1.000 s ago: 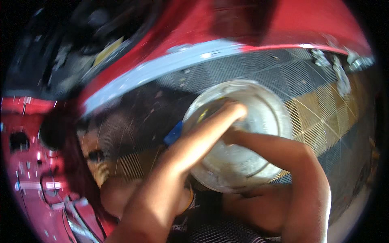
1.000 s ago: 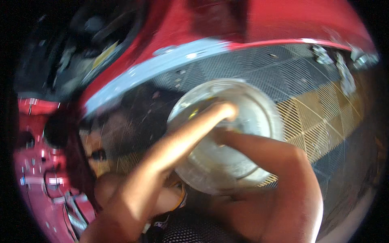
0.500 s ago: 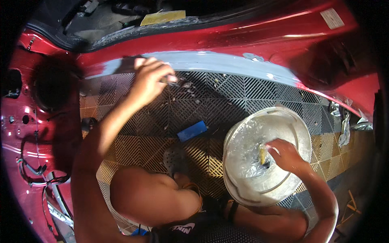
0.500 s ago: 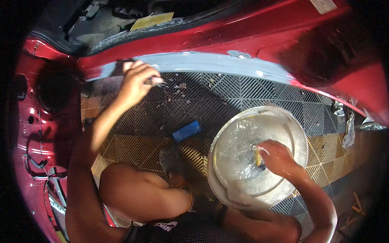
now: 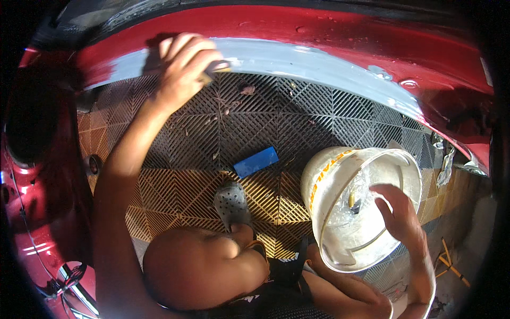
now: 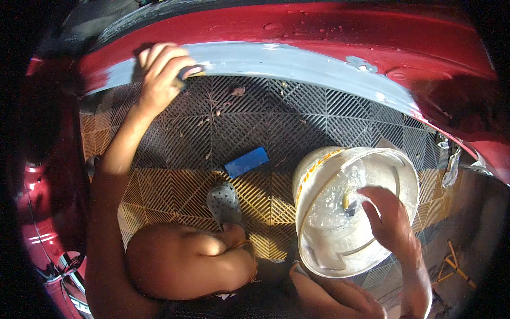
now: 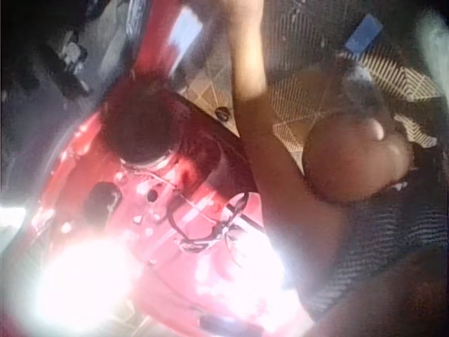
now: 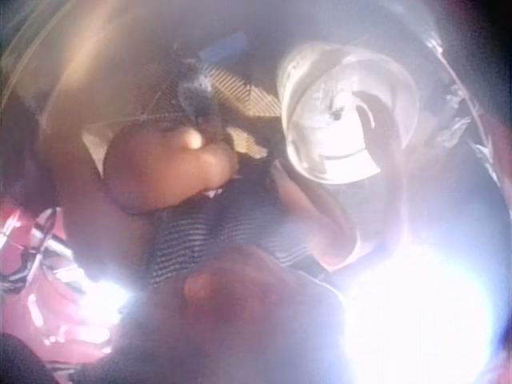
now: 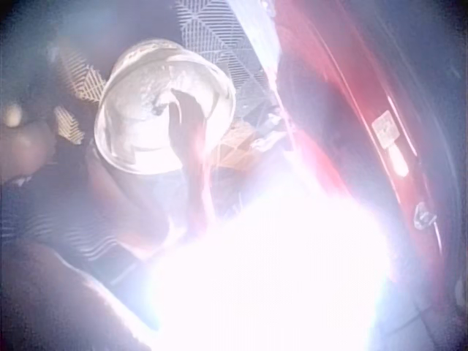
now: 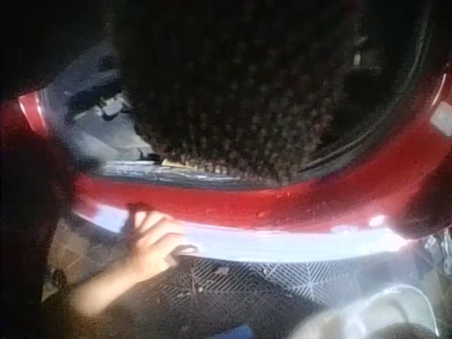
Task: The person applies a white body filler to a red car bumper using a small spatula. They repeatedly dip the spatula into a bucket of filler and spread it along the bumper edge, smoothing the surface as they work.
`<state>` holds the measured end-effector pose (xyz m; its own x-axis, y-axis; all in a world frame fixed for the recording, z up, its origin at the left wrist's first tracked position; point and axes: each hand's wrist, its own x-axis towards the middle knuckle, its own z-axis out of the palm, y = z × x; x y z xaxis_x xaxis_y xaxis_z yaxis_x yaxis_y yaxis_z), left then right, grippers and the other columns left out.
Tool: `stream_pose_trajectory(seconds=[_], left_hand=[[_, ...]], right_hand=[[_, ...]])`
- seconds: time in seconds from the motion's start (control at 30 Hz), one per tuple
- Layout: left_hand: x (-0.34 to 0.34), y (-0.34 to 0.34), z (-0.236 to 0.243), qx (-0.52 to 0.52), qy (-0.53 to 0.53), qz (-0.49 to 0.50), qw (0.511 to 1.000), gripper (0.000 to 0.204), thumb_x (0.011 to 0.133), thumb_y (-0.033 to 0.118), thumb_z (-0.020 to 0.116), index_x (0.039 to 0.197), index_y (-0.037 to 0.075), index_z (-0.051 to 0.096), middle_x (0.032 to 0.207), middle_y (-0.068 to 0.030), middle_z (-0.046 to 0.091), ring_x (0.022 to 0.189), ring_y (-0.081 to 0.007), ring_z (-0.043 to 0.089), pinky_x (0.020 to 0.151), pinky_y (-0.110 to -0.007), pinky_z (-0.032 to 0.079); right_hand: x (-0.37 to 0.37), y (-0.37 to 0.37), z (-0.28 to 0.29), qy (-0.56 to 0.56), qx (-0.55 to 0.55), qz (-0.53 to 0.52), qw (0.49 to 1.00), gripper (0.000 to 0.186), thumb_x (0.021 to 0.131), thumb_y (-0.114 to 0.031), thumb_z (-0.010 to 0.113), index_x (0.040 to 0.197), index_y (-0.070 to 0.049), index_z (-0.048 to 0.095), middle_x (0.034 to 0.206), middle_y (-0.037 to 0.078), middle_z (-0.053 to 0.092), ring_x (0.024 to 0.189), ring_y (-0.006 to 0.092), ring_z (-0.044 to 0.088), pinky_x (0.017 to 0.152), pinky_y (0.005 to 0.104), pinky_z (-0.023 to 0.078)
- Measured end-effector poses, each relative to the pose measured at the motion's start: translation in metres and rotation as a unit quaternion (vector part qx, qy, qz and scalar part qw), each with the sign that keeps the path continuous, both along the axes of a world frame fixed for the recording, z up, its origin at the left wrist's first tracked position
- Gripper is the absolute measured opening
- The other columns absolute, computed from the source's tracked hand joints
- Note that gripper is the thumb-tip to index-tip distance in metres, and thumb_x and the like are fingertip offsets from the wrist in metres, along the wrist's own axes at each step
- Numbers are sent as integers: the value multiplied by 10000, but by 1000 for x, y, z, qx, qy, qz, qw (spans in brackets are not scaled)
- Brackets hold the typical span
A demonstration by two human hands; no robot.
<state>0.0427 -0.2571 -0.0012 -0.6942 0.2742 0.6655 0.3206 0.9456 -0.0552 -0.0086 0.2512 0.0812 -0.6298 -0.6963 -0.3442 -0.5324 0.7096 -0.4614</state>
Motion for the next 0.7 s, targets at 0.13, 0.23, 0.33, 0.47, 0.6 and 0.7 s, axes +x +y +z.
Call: stream_pose_trajectory(seconds=[0.13,0.23,0.33,0.47,0.6,0.7], left_hand=[[3,-6,-5,17,23,-9,1000,297,726,170,880,963,124,706,943,-29,664,937,-245,630,820,-390,416],[-24,27,7,-17,5,-58,998,275,734,181,865,949,128,702,911,-31,664,919,-252,641,819,-382,410],[-8,12,3,4,42,-10,999,267,733,182,865,935,123,700,917,-29,666,950,-267,640,846,-394,419],[-6,10,5,-14,36,15,999,275,710,183,894,894,118,701,918,-32,674,998,-276,639,885,-397,421],[-5,8,2,-41,46,13,998,281,714,174,908,887,114,695,899,-21,677,997,-259,641,885,-395,421],[12,-15,-6,-18,55,55,997,281,709,218,912,869,122,702,893,-7,685,961,-259,656,869,-392,430]], right_hand=[[12,14,4,-153,59,-89,982,223,986,-80,632,1194,-27,695,1147,179,716,1088,335,690,965,414,527],[12,-7,-11,-93,5,-67,993,229,974,-70,640,1189,-10,691,1152,190,714,1074,352,692,942,421,526],[20,11,-5,-49,13,-89,995,238,963,-55,633,1189,-12,695,1153,187,716,1086,346,694,952,414,529],[25,14,10,-138,43,-181,973,237,972,-51,612,1188,-3,697,1162,186,723,1088,339,700,967,396,522],[24,-7,-12,-75,-20,-147,986,230,974,-30,613,1184,-8,704,1132,186,728,1080,316,705,961,383,521],[23,-2,3,-95,2,-147,985,232,984,-32,604,1193,-17,702,1129,186,726,1069,307,707,948,387,528]])
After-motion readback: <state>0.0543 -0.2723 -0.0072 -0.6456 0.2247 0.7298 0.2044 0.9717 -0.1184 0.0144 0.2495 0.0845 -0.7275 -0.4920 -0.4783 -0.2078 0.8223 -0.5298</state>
